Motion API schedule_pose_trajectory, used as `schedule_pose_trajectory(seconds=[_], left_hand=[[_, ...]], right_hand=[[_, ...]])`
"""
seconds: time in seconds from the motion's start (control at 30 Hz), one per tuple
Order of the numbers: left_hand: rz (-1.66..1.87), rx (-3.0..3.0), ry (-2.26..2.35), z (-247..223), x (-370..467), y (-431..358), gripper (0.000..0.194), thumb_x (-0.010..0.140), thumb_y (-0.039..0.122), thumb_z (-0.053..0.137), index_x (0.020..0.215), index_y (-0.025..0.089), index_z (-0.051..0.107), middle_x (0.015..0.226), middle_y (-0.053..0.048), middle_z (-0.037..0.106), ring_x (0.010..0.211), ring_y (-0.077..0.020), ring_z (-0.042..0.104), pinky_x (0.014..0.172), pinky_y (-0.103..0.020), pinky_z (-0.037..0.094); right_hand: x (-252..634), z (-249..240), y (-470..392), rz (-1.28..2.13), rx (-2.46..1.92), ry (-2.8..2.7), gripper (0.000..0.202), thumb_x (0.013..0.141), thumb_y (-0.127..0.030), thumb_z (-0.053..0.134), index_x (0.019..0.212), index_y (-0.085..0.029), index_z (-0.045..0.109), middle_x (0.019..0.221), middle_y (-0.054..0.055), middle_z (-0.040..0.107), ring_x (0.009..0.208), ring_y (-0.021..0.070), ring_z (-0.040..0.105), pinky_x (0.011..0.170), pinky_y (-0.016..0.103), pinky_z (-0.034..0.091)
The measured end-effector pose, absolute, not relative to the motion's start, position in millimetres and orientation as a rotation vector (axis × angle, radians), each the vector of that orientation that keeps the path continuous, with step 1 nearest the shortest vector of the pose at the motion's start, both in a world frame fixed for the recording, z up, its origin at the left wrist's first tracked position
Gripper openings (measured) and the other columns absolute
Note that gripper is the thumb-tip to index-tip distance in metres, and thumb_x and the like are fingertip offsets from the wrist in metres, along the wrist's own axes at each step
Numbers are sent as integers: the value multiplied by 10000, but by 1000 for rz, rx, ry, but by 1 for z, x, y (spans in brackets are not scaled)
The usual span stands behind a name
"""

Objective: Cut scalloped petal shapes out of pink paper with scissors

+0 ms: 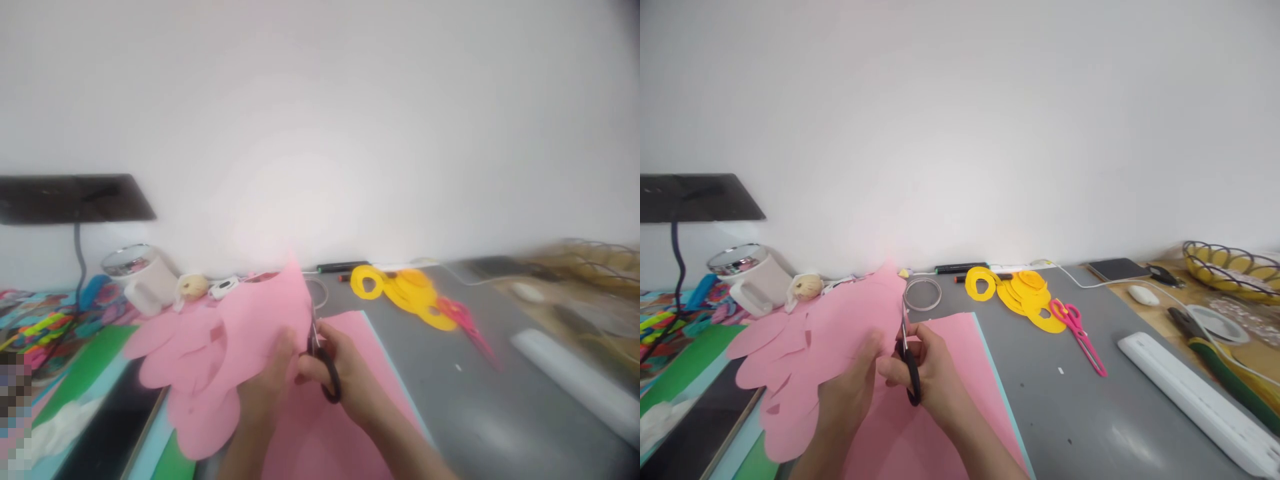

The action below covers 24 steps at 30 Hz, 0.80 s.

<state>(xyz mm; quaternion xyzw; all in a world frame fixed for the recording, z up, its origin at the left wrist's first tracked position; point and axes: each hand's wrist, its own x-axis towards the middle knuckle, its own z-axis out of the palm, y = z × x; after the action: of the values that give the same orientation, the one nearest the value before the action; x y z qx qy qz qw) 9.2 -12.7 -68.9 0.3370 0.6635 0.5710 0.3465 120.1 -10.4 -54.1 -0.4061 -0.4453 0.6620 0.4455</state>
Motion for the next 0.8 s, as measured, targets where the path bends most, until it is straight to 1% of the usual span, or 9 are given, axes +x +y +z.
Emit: schedule_pose_trajectory(seconds=[0.13,0.23,0.33,0.4,0.5,0.53,0.67,0.73,0.8], left_hand=[[1390,823,1783,-64,7,-13,231,722,451,692,725,219,696,789,-48,721,807,-252,684,797,-403,567],[1415,860,1742,-68,4,-11,181,728,401,699,745,220,693,839,-37,724,855,-230,678,844,-357,548],[1434,867,1718,-76,1,-9,227,710,418,710,715,193,680,826,-73,722,849,-251,681,806,-362,554],[1477,854,1702,-80,0,-7,266,698,430,712,761,173,680,880,-106,728,882,-275,680,783,-379,557],[1550,857,1698,-77,3,-7,308,667,411,733,846,166,681,969,-121,724,963,-298,663,862,-418,527],[1546,852,1724,-74,5,-8,300,654,416,740,817,172,680,932,-114,727,944,-303,666,870,-433,520],[1436,834,1838,-58,12,-14,256,648,440,713,593,207,620,678,-60,697,730,-280,678,729,-421,552],[1407,831,1810,-54,13,-16,251,654,442,699,607,203,639,683,-70,704,715,-281,677,698,-424,556],[1420,824,1762,-54,13,-16,255,649,443,706,668,191,672,744,-88,723,755,-289,686,726,-440,559]], right_hand=[[120,-53,-10,1653,-1021,-1094,364,626,-337,802,825,-188,536,595,-72,518,542,116,529,593,275,462],[119,-52,-11,1659,-1038,-1089,362,622,-323,799,823,-186,532,593,-72,522,531,111,525,577,269,464],[118,-52,-11,1663,-1056,-1091,359,624,-320,792,819,-190,519,573,-78,515,509,112,529,546,261,444],[117,-53,-12,1667,-1061,-1090,366,625,-326,789,815,-196,504,573,-83,519,478,107,527,539,265,439],[116,-54,-12,1681,-1072,-1092,387,615,-343,793,810,-200,491,582,-82,534,461,105,526,544,275,444],[116,-55,-12,1688,-1072,-1095,393,614,-350,795,812,-201,490,577,-82,533,469,111,535,547,276,444],[116,-57,-12,1694,-1029,-1093,430,608,-356,809,864,-202,499,568,-86,527,512,121,538,577,277,438],[116,-56,-12,1678,-1023,-1082,463,598,-349,824,894,-198,502,573,-90,517,515,106,493,574,264,409],[117,-54,-11,1671,-1026,-1069,488,589,-348,835,906,-193,498,575,-95,497,506,92,440,558,251,366]])
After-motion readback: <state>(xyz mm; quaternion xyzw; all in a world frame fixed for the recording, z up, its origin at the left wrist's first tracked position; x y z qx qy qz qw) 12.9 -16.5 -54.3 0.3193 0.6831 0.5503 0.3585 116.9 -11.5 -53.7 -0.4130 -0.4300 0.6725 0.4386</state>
